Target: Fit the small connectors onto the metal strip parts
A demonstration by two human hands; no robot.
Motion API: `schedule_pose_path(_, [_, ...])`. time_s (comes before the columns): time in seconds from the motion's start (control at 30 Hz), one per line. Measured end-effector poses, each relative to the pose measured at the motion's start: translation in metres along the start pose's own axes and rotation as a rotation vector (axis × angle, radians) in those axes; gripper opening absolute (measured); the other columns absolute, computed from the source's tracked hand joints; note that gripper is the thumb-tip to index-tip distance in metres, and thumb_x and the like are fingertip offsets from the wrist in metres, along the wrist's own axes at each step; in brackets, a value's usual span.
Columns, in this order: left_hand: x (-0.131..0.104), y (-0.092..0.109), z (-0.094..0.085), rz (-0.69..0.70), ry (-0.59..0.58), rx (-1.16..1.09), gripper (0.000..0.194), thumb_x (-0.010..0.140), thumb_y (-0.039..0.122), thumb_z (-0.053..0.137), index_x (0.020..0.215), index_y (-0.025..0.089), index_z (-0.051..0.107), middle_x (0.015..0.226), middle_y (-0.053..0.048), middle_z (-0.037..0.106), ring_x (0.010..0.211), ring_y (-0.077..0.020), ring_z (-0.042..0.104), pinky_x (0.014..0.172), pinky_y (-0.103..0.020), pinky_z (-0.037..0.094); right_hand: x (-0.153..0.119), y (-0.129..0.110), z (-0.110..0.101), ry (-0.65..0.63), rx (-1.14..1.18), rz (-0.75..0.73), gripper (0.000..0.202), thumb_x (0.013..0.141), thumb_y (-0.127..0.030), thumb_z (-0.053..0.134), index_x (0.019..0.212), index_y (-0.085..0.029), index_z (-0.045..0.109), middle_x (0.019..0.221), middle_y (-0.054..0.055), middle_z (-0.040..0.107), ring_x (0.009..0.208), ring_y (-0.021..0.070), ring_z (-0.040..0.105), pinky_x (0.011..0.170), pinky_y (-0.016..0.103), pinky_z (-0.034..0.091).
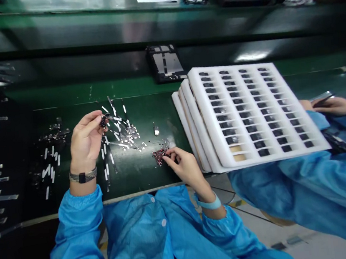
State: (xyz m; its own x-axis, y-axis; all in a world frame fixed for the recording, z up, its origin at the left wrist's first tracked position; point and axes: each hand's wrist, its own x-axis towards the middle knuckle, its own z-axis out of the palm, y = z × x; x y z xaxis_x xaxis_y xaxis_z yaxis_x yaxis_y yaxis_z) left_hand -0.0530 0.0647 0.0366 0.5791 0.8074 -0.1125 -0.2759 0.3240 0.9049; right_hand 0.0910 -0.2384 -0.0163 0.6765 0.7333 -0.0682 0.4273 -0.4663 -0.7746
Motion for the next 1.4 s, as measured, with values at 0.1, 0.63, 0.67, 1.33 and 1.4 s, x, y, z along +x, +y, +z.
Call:
schedule_pose_path(0.1, [0.000, -0.002, 0.004, -0.017, 0.001, -0.013, 0.018, 0.078, 0.019, 0.085, 0.094, 0.019, 0.079, 0.094, -0.004, 0.077, 0.080, -0.0142, 0.070, 0.066, -0.025, 0.056, 0.005, 0.002, 0.018, 0.079, 0.035, 0.016, 0.020, 0.093, -0.040, 0.074, 0.100, -0.022, 0.072, 0.075, 0.000, 0.059, 0.071, 0.0214, 0.059, 0.066, 0.033, 0.045])
schedule_pose_path(0.63, [-0.002, -0.003, 0.009, -0.022, 0.034, 0.020, 0.023, 0.069, 0.019, 0.091, 0.089, 0.016, 0.082, 0.089, -0.004, 0.074, 0.066, -0.0080, 0.059, 0.049, -0.018, 0.038, 0.028, -0.019, 0.001, 0.098, 0.465, 0.021, 0.025, 0.092, -0.045, 0.080, 0.099, -0.023, 0.070, 0.095, 0.008, 0.084, 0.098, 0.0277, 0.080, 0.097, 0.042, 0.057])
schedule_pose_path(0.67, [-0.002, -0.003, 0.009, -0.026, 0.046, 0.025, 0.024, 0.067, 0.019, 0.091, 0.089, 0.016, 0.082, 0.088, -0.004, 0.073, 0.064, -0.0071, 0.058, 0.048, -0.018, 0.037, 0.029, -0.019, 0.000, 0.085, 0.476, 0.029, 0.026, 0.091, -0.045, 0.081, 0.100, -0.022, 0.072, 0.096, 0.008, 0.085, 0.098, 0.0280, 0.081, 0.097, 0.042, 0.057])
schedule_pose_path(1.33, [-0.016, -0.023, 0.034, -0.091, -0.067, 0.108, 0.022, 0.062, 0.026, 0.095, 0.080, 0.018, 0.084, 0.081, -0.006, 0.077, 0.061, -0.0079, 0.055, 0.052, -0.020, 0.038, 0.051, -0.044, 0.010, -0.113, 0.687, 0.140, 0.032, 0.078, -0.048, 0.091, 0.091, -0.020, 0.086, 0.096, 0.011, 0.086, 0.096, 0.0307, 0.083, 0.086, 0.040, 0.065])
schedule_pose_path(1.4, [-0.018, -0.027, 0.038, -0.099, -0.077, 0.119, 0.023, 0.062, 0.027, 0.095, 0.080, 0.018, 0.084, 0.082, -0.007, 0.078, 0.060, -0.0081, 0.056, 0.053, -0.021, 0.039, 0.054, -0.051, 0.012, -0.132, 0.699, 0.131, 0.031, 0.078, -0.047, 0.091, 0.091, -0.020, 0.085, 0.095, 0.011, 0.086, 0.095, 0.0303, 0.083, 0.087, 0.040, 0.065])
